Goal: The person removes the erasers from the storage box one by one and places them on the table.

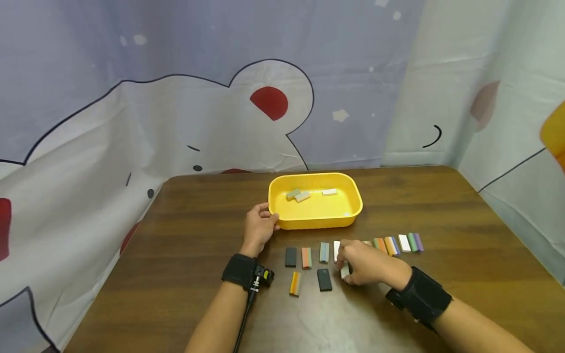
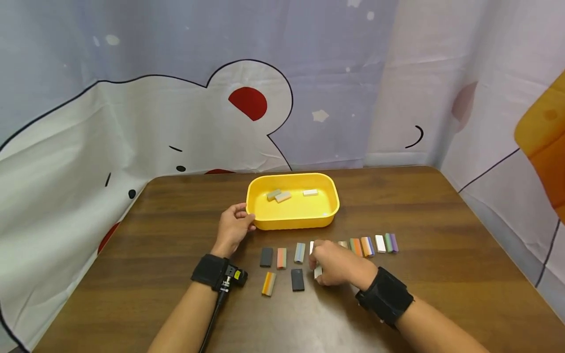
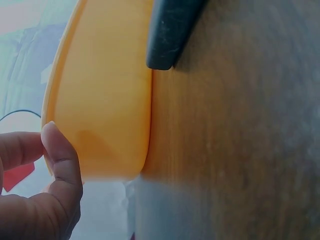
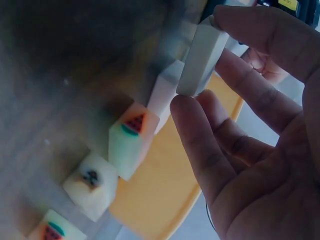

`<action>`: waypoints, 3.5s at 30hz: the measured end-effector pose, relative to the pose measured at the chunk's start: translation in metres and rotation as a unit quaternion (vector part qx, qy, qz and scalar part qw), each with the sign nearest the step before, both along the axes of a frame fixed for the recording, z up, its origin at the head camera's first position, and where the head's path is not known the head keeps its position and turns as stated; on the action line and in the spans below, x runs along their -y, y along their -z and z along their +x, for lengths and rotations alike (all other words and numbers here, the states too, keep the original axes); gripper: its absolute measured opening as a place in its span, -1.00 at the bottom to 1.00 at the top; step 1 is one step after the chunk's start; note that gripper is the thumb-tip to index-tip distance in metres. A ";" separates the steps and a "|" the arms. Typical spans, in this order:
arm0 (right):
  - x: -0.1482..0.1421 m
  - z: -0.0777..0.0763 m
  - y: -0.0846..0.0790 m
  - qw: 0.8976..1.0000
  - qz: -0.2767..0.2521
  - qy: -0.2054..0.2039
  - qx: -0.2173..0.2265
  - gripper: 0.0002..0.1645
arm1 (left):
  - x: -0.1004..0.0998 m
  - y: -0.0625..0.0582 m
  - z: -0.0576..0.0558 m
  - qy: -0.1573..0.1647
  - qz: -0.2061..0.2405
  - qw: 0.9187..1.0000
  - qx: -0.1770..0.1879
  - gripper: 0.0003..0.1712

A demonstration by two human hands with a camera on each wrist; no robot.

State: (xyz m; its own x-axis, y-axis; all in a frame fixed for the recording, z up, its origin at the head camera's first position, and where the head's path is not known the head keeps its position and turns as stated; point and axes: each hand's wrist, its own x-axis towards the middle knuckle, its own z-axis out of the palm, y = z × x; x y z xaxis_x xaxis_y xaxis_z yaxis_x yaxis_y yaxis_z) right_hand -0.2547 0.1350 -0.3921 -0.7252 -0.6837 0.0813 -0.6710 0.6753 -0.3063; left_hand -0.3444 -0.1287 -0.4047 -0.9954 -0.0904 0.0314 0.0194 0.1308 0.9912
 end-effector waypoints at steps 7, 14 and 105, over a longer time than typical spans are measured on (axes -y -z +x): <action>-0.001 0.002 0.009 1.000 0.003 0.001 0.013 -0.77 | -0.001 0.001 0.001 -0.006 0.003 1.000 0.001 -0.48; 0.000 0.002 0.009 1.000 0.010 0.005 0.017 -0.78 | -0.002 0.000 0.002 0.000 0.005 1.000 0.002 -0.47; 0.040 -0.228 0.003 0.952 0.256 0.167 0.017 -0.79 | 0.012 0.013 0.005 -0.010 -0.012 1.000 -0.004 -0.47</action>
